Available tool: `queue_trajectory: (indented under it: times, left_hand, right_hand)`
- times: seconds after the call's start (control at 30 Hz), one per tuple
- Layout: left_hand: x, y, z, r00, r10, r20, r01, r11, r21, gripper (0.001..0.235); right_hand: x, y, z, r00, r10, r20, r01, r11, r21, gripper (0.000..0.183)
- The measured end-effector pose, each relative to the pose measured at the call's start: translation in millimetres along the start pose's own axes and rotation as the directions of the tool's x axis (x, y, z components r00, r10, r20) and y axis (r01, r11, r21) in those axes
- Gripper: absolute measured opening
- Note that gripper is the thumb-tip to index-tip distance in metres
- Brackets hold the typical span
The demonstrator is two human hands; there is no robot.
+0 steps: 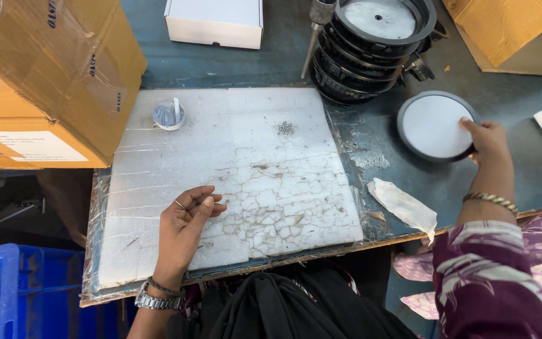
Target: The person assembles a light fixture by using a power drill to drive screws into a black plastic housing, then handles and stacks the resulting housing components and white diffusers.
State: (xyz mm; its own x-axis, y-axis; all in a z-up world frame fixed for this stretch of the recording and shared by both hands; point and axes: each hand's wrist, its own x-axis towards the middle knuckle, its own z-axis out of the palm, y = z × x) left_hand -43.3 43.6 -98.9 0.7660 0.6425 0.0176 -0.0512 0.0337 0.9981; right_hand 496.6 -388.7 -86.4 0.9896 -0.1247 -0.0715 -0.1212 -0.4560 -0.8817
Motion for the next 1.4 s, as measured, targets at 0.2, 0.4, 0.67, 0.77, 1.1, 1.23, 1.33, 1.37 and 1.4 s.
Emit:
queue_trajectory:
  times: [0.2,0.4,0.67,0.77,1.1,1.23,1.33,1.37,1.4]
  left_hand:
    - [1,-5,0,1.0,-0.01,0.012,0.01,1.0,-0.004,0.036]
    - [3,11,46,0.952,0.103,0.287,-0.101,0.995,-0.024,0.05]
    - [-4,95,45,0.983,0.18,-0.023,-0.172,0.965,0.196,0.039]
    - [-17,125,25,0.863,0.498,0.087,-0.462,0.706,0.537,0.042]
    - [-6,101,29,0.825,0.544,0.152,-0.443,0.456,0.772,0.095]
    - [2,98,26,0.772,0.595,0.223,-0.534,0.417,0.736,0.099]
    - [5,100,26,0.732,0.591,0.338,-0.614,0.359,0.703,0.104]
    - [6,100,27,0.723,0.577,0.38,-0.633,0.335,0.698,0.105]
    - [6,98,27,0.712,0.584,0.39,-0.641,0.314,0.701,0.103]
  right_hand:
    - [-104,-48,-1,0.821,-0.571,0.012,0.57,0.821,0.036,0.037]
    - [-235,-92,21,0.588,-0.806,0.063,0.646,0.515,0.563,0.03]
    - [-367,-134,143,0.351,-0.894,0.277,0.485,0.427,0.763,0.044]
    - [-394,-165,141,0.123,-0.964,0.234,0.69,0.253,0.678,0.044]
    - [-435,-193,152,-0.226,-0.897,0.379,0.918,-0.065,0.392,0.057]
    - [-423,-191,159,-0.192,-0.882,0.431,0.955,-0.067,0.288,0.037]
    - [-392,-189,181,0.022,-0.793,0.609,0.931,0.238,0.277,0.042]
    - [-377,-192,193,0.108,-0.688,0.718,0.838,0.451,0.307,0.047]
    - [-365,-194,205,0.16,-0.557,0.815,0.704,0.643,0.301,0.053]
